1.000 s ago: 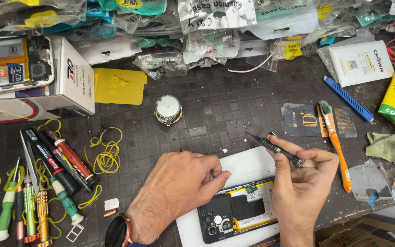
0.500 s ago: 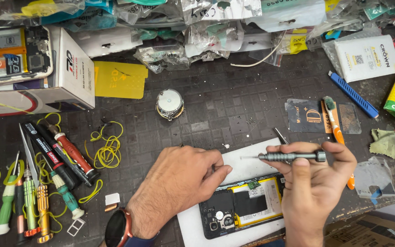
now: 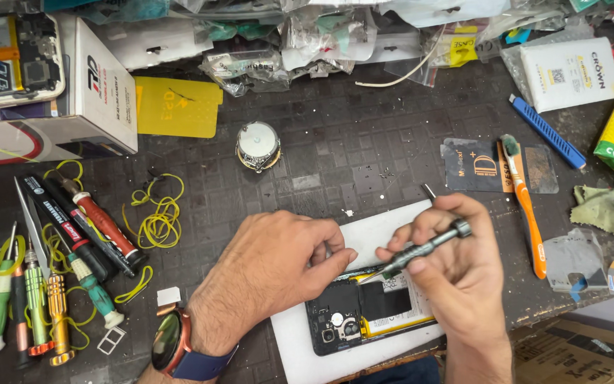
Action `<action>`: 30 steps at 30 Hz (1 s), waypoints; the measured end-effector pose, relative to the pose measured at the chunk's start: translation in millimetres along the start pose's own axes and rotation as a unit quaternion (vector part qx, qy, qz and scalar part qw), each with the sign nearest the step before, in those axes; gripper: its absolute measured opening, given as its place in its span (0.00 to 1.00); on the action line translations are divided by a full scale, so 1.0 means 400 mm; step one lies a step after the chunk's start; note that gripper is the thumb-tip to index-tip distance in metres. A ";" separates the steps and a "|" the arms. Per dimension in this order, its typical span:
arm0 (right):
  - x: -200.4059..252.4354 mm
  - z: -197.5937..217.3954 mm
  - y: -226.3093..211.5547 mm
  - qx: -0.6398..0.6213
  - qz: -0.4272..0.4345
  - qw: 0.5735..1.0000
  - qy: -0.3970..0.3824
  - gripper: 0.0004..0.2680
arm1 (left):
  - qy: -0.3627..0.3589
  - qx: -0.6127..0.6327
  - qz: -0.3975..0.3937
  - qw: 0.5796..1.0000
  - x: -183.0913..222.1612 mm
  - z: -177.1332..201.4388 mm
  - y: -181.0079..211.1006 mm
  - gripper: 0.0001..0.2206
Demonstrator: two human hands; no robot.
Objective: The person works on a disassembled smartphone, using tweezers to place a black adhesive sheet over the camera area and then using a screwdriver to tighten screws around the camera module. The person also briefly handles a small cylindrical component wrapped in foil.
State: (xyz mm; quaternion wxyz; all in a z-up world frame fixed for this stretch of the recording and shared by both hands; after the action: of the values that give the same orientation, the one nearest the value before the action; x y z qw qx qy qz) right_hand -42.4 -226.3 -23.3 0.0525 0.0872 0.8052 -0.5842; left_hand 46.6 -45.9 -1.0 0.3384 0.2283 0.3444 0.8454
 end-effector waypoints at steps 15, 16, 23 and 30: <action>-0.011 0.006 0.018 0.013 -0.017 1.000 -0.004 0.16 | 0.031 0.007 0.001 0.999 0.011 0.009 -0.005 0.11; -0.013 0.007 0.018 0.012 -0.019 1.000 0.000 0.16 | 0.040 -0.005 0.012 0.999 0.012 0.011 -0.008 0.11; -0.011 -0.043 0.028 0.039 -0.045 0.995 -0.080 0.19 | 0.088 -0.031 0.013 0.996 0.016 0.021 -0.014 0.10; -0.006 -0.063 0.031 0.111 -0.088 0.985 -0.102 0.20 | 0.079 -0.026 0.016 0.996 0.011 0.016 -0.018 0.11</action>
State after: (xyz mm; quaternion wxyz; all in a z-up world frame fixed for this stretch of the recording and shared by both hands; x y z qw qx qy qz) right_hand -37.1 -198.8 -26.4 0.0724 -0.0390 0.7300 -0.6785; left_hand 50.7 -36.1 -1.4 0.3024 0.1576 0.3438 0.8750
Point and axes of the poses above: each hand's wrist, its own x-axis away from the middle knuckle, its own z-axis out of the back of the hand, y = z × x, the point moved 7 cm from there along -x, towards the middle knuckle, and after that the axes turned 3 degrees about -y, right-handed, at the moved point
